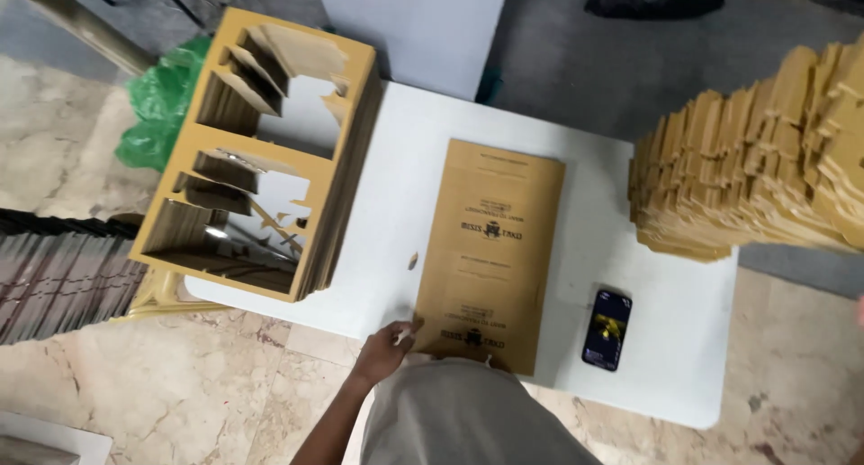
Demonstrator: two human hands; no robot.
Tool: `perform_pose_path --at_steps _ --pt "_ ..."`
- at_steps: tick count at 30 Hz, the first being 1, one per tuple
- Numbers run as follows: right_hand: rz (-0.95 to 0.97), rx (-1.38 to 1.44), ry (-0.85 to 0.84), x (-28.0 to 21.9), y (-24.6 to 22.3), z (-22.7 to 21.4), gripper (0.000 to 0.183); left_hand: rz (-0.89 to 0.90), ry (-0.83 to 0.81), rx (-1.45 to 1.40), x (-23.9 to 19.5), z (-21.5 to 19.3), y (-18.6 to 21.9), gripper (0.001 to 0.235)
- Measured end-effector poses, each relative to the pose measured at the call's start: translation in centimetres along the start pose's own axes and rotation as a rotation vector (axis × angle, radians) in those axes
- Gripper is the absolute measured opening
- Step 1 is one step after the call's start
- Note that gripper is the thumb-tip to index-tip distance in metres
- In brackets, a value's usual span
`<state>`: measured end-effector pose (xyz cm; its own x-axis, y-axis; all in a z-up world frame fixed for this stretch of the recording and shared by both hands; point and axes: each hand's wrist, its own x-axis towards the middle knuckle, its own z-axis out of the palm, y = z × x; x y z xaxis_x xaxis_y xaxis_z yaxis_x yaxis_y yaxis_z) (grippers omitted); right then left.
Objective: Folding flat cardboard sheets into boxes and stacking them.
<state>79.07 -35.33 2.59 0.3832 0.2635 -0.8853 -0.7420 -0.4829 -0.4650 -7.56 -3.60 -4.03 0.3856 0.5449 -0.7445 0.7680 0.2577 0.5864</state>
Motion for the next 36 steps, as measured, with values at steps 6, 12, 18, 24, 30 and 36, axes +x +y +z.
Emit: perform_pose_path --at_steps 6,12,18,24,30,36 --pt "-0.464 -0.427 0.328 -3.1 33.5 8.3 0.061 -0.179 0.111 -0.133 -1.7 -0.8 -5.9 0.046" --pt "0.024 -0.203 0.290 -9.5 47.2 27.1 0.044 -0.093 0.133 0.058 1.9 2.4 -8.0 0.043" --pt "-0.282 -0.831 0.224 -5.6 52.0 33.7 0.069 -0.159 -0.024 0.119 3.3 4.7 -3.0 0.045" --pt "-0.318 -0.885 0.163 -8.4 50.9 38.1 0.079 -0.156 0.027 0.104 0.6 2.3 1.5 0.038" --pt "-0.254 -0.845 0.095 -12.2 46.5 40.4 0.072 -0.223 0.095 0.151 -0.8 1.9 2.9 0.040" --pt "-0.204 -0.713 0.130 -11.3 46.7 39.3 0.065 -0.192 0.096 -0.292 -0.3 2.3 4.0 0.059"
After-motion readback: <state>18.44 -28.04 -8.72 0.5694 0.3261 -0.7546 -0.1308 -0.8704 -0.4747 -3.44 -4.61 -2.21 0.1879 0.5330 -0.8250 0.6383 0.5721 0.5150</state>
